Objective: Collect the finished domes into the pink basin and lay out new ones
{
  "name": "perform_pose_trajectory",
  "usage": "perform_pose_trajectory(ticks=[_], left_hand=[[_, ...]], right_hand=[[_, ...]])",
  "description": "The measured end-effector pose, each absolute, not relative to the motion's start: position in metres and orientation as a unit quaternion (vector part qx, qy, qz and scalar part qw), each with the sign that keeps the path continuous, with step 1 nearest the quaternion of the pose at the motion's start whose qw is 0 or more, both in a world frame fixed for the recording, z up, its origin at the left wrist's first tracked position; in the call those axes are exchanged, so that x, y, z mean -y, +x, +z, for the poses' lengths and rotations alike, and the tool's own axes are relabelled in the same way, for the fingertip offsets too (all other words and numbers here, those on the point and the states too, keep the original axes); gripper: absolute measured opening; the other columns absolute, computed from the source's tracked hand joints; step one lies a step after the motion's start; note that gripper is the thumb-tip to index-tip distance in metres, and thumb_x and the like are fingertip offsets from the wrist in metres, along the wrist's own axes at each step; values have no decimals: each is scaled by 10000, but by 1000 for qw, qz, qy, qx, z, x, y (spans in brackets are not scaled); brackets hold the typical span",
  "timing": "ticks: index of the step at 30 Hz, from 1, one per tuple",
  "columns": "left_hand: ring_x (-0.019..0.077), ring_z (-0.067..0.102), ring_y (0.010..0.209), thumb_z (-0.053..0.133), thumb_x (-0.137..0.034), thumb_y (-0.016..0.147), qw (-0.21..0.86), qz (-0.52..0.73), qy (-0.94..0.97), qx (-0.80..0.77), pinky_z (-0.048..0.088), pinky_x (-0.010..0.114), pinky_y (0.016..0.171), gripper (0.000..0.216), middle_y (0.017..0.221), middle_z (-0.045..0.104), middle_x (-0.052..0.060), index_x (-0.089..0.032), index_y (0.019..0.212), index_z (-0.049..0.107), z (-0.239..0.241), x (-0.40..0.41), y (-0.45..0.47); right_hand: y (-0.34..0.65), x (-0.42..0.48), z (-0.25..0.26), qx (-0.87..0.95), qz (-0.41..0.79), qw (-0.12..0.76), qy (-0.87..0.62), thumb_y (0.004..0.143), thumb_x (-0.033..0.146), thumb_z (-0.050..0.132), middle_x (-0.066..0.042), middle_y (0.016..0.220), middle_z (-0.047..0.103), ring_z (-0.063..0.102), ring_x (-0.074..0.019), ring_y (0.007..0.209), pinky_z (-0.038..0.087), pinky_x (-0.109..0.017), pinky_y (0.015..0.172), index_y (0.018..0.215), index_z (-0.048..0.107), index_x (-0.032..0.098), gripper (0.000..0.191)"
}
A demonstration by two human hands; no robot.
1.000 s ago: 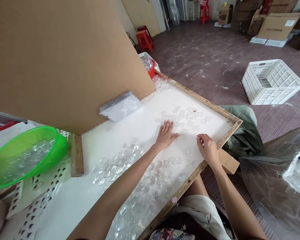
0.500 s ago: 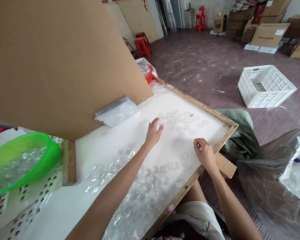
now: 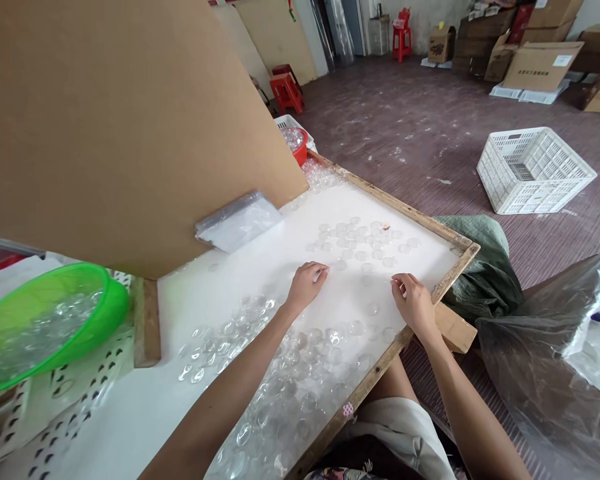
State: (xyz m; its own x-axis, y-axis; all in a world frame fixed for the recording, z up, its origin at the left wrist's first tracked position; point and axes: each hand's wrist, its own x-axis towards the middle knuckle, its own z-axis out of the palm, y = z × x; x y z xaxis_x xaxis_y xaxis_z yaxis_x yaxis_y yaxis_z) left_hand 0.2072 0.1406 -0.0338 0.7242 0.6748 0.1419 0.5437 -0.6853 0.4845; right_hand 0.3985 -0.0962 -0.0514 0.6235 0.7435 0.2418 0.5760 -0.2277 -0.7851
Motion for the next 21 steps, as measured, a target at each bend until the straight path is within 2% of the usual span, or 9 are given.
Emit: perform_pose_trajectory(ticks=[3, 6, 9, 13, 17, 21], left_hand=[[203, 642, 851, 478, -291, 934, 244, 168, 883, -364, 526, 356, 841, 231, 900, 712, 42, -223, 878, 691, -31, -140, 207], [198, 639, 870, 503, -282, 922, 242, 180, 879, -370, 536, 344, 818, 198, 1012, 695, 52, -216, 993, 676, -31, -138, 206], [225, 627, 1015, 564, -296, 903, 227, 164, 902, -329, 531, 368, 892, 255, 1174, 654, 62, -228, 1137, 639, -31, -134, 211], [253, 595, 1112, 562, -259, 908, 194, 111, 941, -254, 476, 408, 1013, 213, 1142, 676, 63, -220, 1096, 655, -31, -125, 220], [233, 640, 986, 477, -263, 948, 205, 124, 931, -274, 491, 391, 965, 223, 1053, 712, 62, -214, 1043, 672, -30, -122, 222], [182, 655, 787, 405, -269, 972, 285, 126, 884, -349, 522, 324, 812, 293, 906, 733, 14, -238, 1144, 640, -30, -126, 218]], right_hand=[[398, 96, -51, 422, 90, 455, -779, 983, 456, 421, -82, 858, 680, 629, -211, 721, 486, -316, 679, 1018, 666, 199, 357], [398, 96, -52, 424, 90, 456, -777, 981, 449, 431, -79, 859, 681, 628, -206, 716, 482, -312, 680, 1010, 666, 196, 346], [399, 96, -52, 426, 90, 457, -776, 978, 442, 437, -78, 857, 680, 623, -204, 710, 479, -312, 681, 1007, 666, 193, 339], [398, 96, -51, 423, 92, 459, -776, 976, 416, 445, -71, 867, 681, 628, -200, 724, 484, -311, 694, 1016, 665, 194, 315], [398, 96, -51, 425, 91, 459, -775, 977, 400, 451, -68, 860, 680, 631, -196, 725, 484, -309, 699, 1024, 666, 190, 304], [399, 96, -52, 429, 84, 459, -774, 984, 407, 446, -74, 883, 690, 636, -198, 728, 478, -305, 687, 1018, 668, 191, 312]])
